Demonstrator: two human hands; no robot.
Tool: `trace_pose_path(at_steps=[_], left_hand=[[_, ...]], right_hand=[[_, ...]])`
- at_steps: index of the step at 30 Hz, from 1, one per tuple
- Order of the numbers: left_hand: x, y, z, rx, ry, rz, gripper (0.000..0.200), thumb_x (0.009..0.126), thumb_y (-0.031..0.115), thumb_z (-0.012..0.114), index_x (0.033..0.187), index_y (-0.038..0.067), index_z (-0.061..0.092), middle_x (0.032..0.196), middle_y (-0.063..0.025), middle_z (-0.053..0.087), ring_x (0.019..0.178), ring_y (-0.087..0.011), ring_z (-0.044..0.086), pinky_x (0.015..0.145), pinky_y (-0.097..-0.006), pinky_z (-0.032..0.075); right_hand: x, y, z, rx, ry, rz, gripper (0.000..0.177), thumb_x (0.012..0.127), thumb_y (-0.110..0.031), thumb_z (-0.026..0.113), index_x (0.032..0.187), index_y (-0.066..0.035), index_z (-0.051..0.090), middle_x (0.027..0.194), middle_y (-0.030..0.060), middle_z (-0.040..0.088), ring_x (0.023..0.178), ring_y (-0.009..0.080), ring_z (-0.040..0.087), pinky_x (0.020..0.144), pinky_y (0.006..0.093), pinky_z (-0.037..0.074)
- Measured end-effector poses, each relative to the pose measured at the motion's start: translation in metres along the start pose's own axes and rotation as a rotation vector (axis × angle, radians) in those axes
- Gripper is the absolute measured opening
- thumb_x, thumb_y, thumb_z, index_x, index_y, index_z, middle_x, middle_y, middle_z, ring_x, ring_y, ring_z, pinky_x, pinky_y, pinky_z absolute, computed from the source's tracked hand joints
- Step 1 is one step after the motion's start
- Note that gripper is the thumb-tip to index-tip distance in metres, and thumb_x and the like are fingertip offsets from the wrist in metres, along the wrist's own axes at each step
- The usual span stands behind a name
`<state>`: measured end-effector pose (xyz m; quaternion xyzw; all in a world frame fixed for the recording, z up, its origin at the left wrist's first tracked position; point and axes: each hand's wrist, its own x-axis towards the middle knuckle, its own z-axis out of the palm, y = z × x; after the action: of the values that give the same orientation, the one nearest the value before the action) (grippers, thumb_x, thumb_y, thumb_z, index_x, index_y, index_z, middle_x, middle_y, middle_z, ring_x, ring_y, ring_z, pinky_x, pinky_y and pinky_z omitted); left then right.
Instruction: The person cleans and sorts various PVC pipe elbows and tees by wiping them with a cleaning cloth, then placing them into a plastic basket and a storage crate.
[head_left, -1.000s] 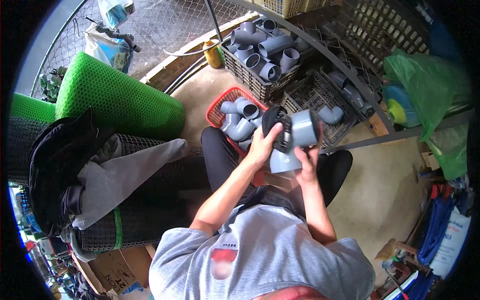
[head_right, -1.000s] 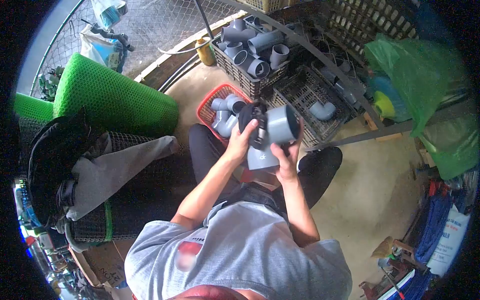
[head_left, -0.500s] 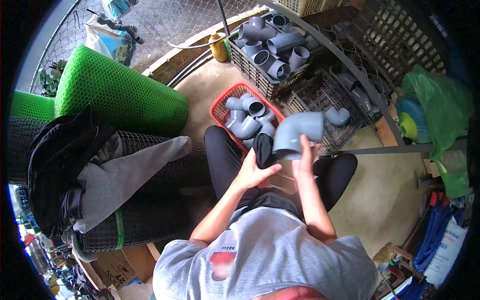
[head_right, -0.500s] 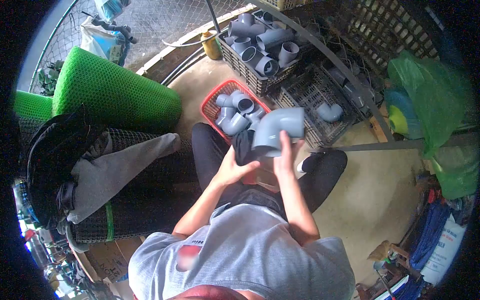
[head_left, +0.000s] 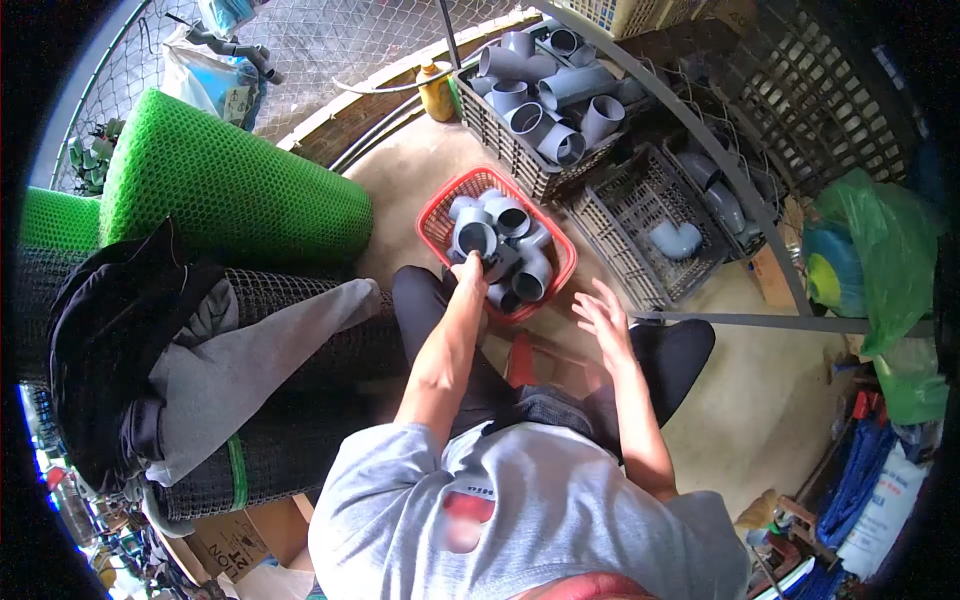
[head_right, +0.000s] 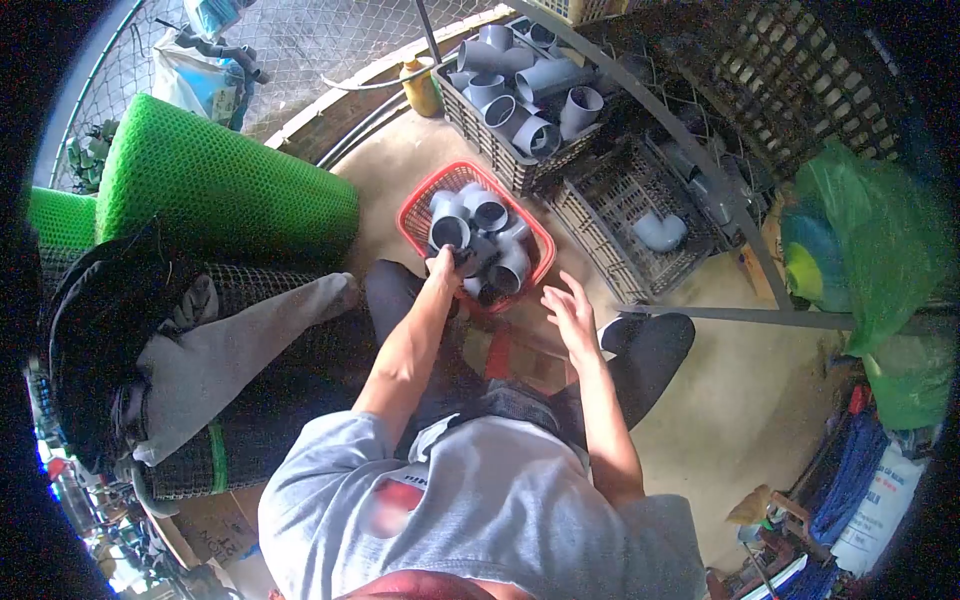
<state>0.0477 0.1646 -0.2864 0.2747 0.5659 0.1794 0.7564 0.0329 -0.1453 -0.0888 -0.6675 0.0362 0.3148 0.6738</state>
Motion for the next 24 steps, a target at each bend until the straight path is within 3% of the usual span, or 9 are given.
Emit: trace_pose_path(at_steps=[6,7,10,11,12,15,20,21,24], left_hand=[[-0.006,-0.013,-0.011,0.509,-0.263,0.035,0.04,0.092,0.018,0.074,0.121,0.003,0.051,0.095,-0.0116,0.068,0.073,-0.0262,0.07,0.058,-0.0391,0.061],[0.017,-0.036,-0.017,0.736,-0.256,0.159,0.038,0.091,0.018,0.075,0.119,0.003,0.055,0.096,-0.0098,0.07,0.075,-0.0218,0.07,0.06,-0.0385,0.06],[-0.056,-0.032,-0.01,0.614,-0.568,0.051,0.03,0.093,0.021,0.073,0.117,0.003,0.071,0.101,-0.0061,0.074,0.081,-0.0173,0.071,0.073,-0.0333,0.06],[-0.066,-0.034,-0.008,0.731,-0.606,0.066,0.036,0.087,0.031,0.078,0.108,0.003,0.075,0.097,-0.005,0.075,0.086,-0.0139,0.067,0.078,-0.0313,0.053],[-0.086,-0.022,-0.004,0.934,-0.634,0.11,0.035,0.089,0.032,0.077,0.105,0.001,0.076,0.095,-0.0047,0.075,0.086,-0.0131,0.067,0.079,-0.0319,0.053],[-0.087,-0.01,0.001,0.959,-0.745,0.153,0.038,0.088,0.032,0.077,0.105,-0.002,0.074,0.092,-0.0073,0.076,0.086,-0.0145,0.068,0.082,-0.0332,0.054],[-0.08,-0.004,0.019,0.897,-0.68,0.338,0.038,0.088,0.03,0.075,0.107,-0.002,0.07,0.094,-0.0129,0.075,0.085,-0.0168,0.069,0.082,-0.0357,0.054],[-0.091,0.003,0.026,1.015,-0.649,0.467,0.037,0.089,0.03,0.074,0.106,-0.002,0.067,0.091,-0.0144,0.073,0.083,-0.019,0.068,0.083,-0.0363,0.054],[-0.104,0.01,0.03,1.268,-0.823,0.751,0.042,0.084,0.028,0.074,0.109,-0.003,0.063,0.114,-0.0267,0.067,0.105,-0.0398,0.067,0.095,-0.0443,0.053]], right_hand=[[-0.022,0.015,-0.025,0.017,0.015,0.096,0.06,0.102,-0.035,0.067,0.154,-0.014,0.043,0.133,0.0164,0.067,0.12,0.0281,0.067,0.1,0.0455,0.052],[-0.018,0.021,-0.03,0.0,0.019,0.117,0.058,0.102,-0.034,0.066,0.153,-0.014,0.044,0.132,0.0165,0.068,0.118,0.0279,0.068,0.098,0.0444,0.053],[0.005,0.033,-0.041,-0.13,0.063,0.127,0.057,0.099,-0.035,0.07,0.147,-0.013,0.05,0.124,0.0116,0.07,0.113,0.0229,0.07,0.09,0.0385,0.054],[0.023,0.042,-0.049,-0.153,0.114,0.112,0.056,0.098,-0.036,0.073,0.144,-0.012,0.053,0.115,0.0076,0.071,0.103,0.0174,0.07,0.078,0.033,0.054],[0.038,0.038,-0.057,-0.219,0.137,0.119,0.052,0.1,-0.029,0.068,0.146,-0.011,0.052,0.121,0.0078,0.07,0.105,0.0175,0.071,0.079,0.0337,0.055],[0.121,0.065,-0.119,-0.211,0.27,-0.082,0.037,0.097,-0.022,0.073,0.13,-0.009,0.061,0.11,0.0045,0.071,0.085,0.0123,0.068,0.066,0.0275,0.053],[0.239,0.08,-0.227,-0.414,0.499,0.157,0.043,0.091,-0.018,0.073,0.131,-0.009,0.059,0.107,0.0115,0.071,0.084,0.0226,0.071,0.058,0.0387,0.06],[0.258,0.081,-0.24,-0.568,0.481,0.197,0.046,0.09,-0.017,0.073,0.133,-0.009,0.058,0.107,0.0114,0.072,0.084,0.0219,0.071,0.06,0.0408,0.06],[0.321,0.141,-0.317,-1.048,0.352,0.15,0.055,0.088,-0.014,0.071,0.141,-0.011,0.055,0.104,0.0134,0.074,0.083,0.0231,0.071,0.065,0.0442,0.06]])
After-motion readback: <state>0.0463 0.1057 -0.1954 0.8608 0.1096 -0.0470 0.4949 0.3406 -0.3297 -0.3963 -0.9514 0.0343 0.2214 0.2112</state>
